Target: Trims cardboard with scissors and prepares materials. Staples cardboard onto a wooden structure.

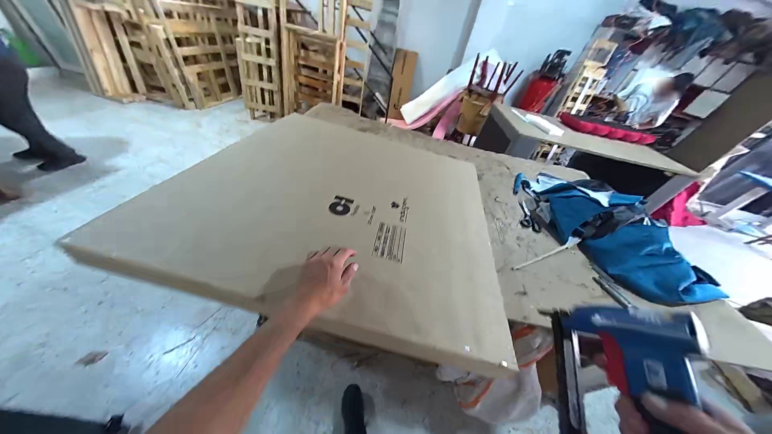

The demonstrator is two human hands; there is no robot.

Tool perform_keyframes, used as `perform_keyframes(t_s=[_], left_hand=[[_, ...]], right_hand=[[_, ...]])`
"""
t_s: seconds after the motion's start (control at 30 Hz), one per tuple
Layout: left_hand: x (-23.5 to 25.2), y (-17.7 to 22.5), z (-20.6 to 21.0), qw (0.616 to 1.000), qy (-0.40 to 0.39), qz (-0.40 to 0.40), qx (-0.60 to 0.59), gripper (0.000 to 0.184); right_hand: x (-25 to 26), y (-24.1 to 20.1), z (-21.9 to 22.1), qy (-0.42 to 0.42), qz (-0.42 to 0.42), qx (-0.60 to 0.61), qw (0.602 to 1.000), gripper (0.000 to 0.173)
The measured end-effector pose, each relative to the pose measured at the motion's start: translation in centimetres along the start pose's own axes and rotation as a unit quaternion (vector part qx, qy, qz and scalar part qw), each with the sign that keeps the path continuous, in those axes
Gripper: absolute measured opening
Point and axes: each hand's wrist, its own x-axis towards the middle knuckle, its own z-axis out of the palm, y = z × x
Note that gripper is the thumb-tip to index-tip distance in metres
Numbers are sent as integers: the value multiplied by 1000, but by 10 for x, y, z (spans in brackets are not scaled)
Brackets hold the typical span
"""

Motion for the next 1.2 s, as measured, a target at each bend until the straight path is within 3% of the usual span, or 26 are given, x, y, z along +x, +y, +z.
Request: perform_keyframes(t_s=[0.07, 0.2, 0.3, 0.4, 0.5, 0.6, 0.77, 0.93, 1.03, 1.2], left_hand=[[68, -24, 7, 999, -49, -20, -1, 41], [162, -91, 30, 993, -76, -73, 43, 53], [178, -119, 46, 988, -78, -92, 98, 62], [175, -119, 53, 989, -47, -89, 107, 68], [171, -118, 53, 992, -28, -83, 91, 66], [174, -117, 46, 993, -48, -77, 71, 62], [176, -116, 44, 994, -43, -79, 62, 61], [176, -116, 50, 993, -27, -80, 78, 61], [176, -115, 59, 992, 15, -80, 93, 62], [177, -115, 52, 993, -35, -93, 68, 62]], right_hand=[[92, -52, 41, 14, 9, -30, 999, 28], [321, -132, 134, 28, 73, -69, 995, 21], [510, -146, 186, -8, 82, -128, 988, 28], [669, -139, 215, -14, 100, -185, 978, 19], [766, -132, 239, 19, 109, -224, 968, 16], [828, -120, 250, 13, 137, -248, 959, 13], [849, -118, 259, -2, 202, -270, 941, 12], [827, -112, 252, -4, 210, -244, 947, 14], [772, -104, 253, -12, 221, -234, 947, 14], [609, -86, 269, 5, 246, -240, 939, 16]])
